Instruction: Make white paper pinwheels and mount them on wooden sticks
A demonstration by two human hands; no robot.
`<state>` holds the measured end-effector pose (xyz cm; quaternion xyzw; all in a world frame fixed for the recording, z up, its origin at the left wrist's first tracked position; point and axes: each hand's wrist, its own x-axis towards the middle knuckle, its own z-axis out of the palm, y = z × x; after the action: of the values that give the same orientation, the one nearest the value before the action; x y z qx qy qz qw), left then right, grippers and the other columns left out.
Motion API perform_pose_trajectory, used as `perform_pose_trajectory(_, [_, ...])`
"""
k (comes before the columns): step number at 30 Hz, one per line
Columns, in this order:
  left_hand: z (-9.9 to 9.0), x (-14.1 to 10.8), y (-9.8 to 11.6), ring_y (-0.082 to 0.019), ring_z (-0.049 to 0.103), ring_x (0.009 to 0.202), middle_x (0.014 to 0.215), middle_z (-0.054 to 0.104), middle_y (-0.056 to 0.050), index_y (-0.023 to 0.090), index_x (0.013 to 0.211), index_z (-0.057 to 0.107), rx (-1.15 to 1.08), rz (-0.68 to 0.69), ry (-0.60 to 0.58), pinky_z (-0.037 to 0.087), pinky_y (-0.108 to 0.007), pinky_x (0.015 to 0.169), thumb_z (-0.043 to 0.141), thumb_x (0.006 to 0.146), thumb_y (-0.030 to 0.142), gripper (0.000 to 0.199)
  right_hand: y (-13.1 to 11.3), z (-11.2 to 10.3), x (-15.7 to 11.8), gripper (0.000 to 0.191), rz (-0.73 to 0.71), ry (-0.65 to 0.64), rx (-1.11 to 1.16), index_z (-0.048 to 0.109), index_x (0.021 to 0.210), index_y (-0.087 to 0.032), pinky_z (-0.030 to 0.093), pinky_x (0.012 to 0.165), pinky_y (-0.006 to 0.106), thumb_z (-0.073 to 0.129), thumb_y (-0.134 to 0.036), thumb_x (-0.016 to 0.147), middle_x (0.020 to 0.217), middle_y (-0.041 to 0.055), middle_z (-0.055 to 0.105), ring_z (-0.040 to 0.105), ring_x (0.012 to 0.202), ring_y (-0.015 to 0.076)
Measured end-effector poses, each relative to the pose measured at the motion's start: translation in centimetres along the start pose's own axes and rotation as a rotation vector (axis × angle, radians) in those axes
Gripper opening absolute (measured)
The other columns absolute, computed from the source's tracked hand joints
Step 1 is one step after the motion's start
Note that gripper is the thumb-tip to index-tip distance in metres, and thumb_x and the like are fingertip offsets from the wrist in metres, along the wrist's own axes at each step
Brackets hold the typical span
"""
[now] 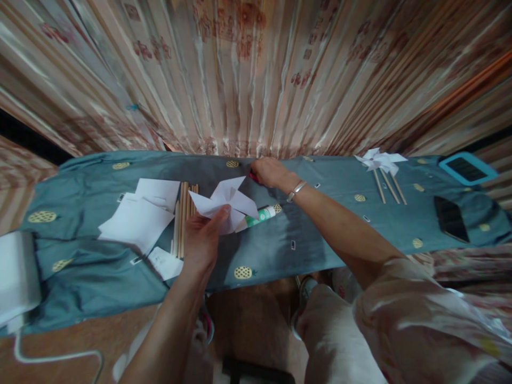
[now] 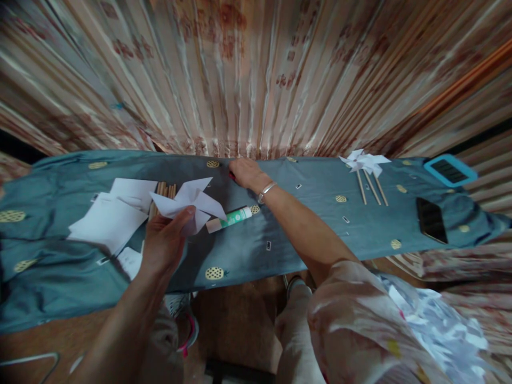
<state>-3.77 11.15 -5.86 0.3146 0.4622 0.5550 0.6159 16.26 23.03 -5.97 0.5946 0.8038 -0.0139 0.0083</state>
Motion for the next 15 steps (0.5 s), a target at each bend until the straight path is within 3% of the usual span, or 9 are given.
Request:
perform_pose_trajectory(9, [0.3,-0.1,-0.1,-0.017,0.07,0.072,0.08,0.076,-0.003,0.017,0.079,0.075,-0.029,0.022,0.006,0.056,-0.026,0.069,0.082,0.059,0.025,0.023,1.4,-0.2,-0.4,0.028,0.088,0.048,0.074,0.07,0.098,-0.016,0.044,0.072,0.028,0.049,-0.006,0.082,0.096,0.0102,0.075,0.066,0.087,0.0211])
perform_pose_trajectory(15, [0.7,-0.3,0.0,-0.016,0.07,0.072,0.079,0.076,-0.004,0.016,0.075,0.074,-0.037,-0.023,0.037,0.056,-0.027,0.07,0.082,0.054,0.024,0.024,2.5,1.1,-0.2,0.018,0.193,0.189,0.4,0.072,0.086,-0.015,0.046,0.072,0.028,0.057,-0.01,0.078,0.085,0.0064,0.074,0.064,0.078,0.0182])
